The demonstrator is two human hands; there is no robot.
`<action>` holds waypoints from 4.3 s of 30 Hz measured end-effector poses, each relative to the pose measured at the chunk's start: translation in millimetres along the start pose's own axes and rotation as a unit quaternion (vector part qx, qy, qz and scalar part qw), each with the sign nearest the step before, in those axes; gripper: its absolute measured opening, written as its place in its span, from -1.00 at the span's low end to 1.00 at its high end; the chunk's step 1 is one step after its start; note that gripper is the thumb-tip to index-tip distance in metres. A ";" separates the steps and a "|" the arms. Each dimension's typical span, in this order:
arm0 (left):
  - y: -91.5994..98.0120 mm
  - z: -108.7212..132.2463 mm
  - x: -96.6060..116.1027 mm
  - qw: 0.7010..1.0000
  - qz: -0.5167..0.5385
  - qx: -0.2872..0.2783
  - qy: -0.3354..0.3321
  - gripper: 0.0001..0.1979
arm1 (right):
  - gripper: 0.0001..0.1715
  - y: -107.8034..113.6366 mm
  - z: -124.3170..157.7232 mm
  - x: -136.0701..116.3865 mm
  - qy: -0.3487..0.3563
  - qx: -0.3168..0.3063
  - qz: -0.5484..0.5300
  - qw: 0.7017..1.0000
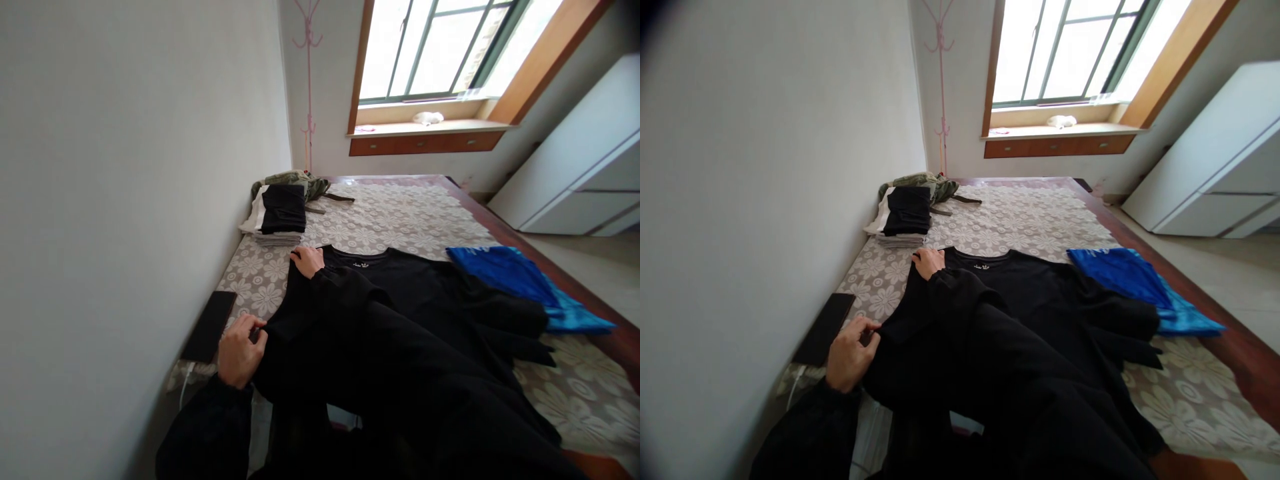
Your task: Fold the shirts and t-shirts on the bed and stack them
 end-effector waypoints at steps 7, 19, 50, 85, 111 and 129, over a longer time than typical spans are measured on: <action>5.4 -2.3 -7.3 0.997 0.048 -0.050 -0.016 -0.83 | -0.66 -2.5 5.1 -7.5 0.046 0.004 0.038 0.998; 5.2 2.3 0.3 0.993 -0.077 -0.028 -0.083 -0.79 | -0.25 17.4 72.2 -2.7 0.131 -0.009 0.069 0.989; -58.4 -129.7 68.4 0.919 -0.276 -0.258 -0.116 -0.26 | -0.58 60.2 412.8 263.6 -0.267 0.271 -0.009 0.925; -240.1 -226.4 319.2 0.846 0.347 -0.374 -0.155 -0.43 | -0.64 31.4 391.3 220.2 -0.106 0.217 0.063 0.968; -260.9 -241.4 356.5 0.913 0.179 -0.290 -0.224 -0.81 | -0.96 32.8 420.3 259.4 -0.281 0.271 -0.061 0.918; -263.4 -240.7 351.4 0.909 0.196 -0.294 -0.221 -0.74 | -0.69 48.5 416.6 242.9 -0.121 0.173 0.119 0.970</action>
Point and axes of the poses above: each hand's wrist, its own z-axis away from the middle knuckle, its own y-axis out of the back of the hand, x = y × z, the point moved 1 cm from there along -z, towards the middle knuckle, and after that the axes turned 14 degrees about -x, right-handed, at the moved point
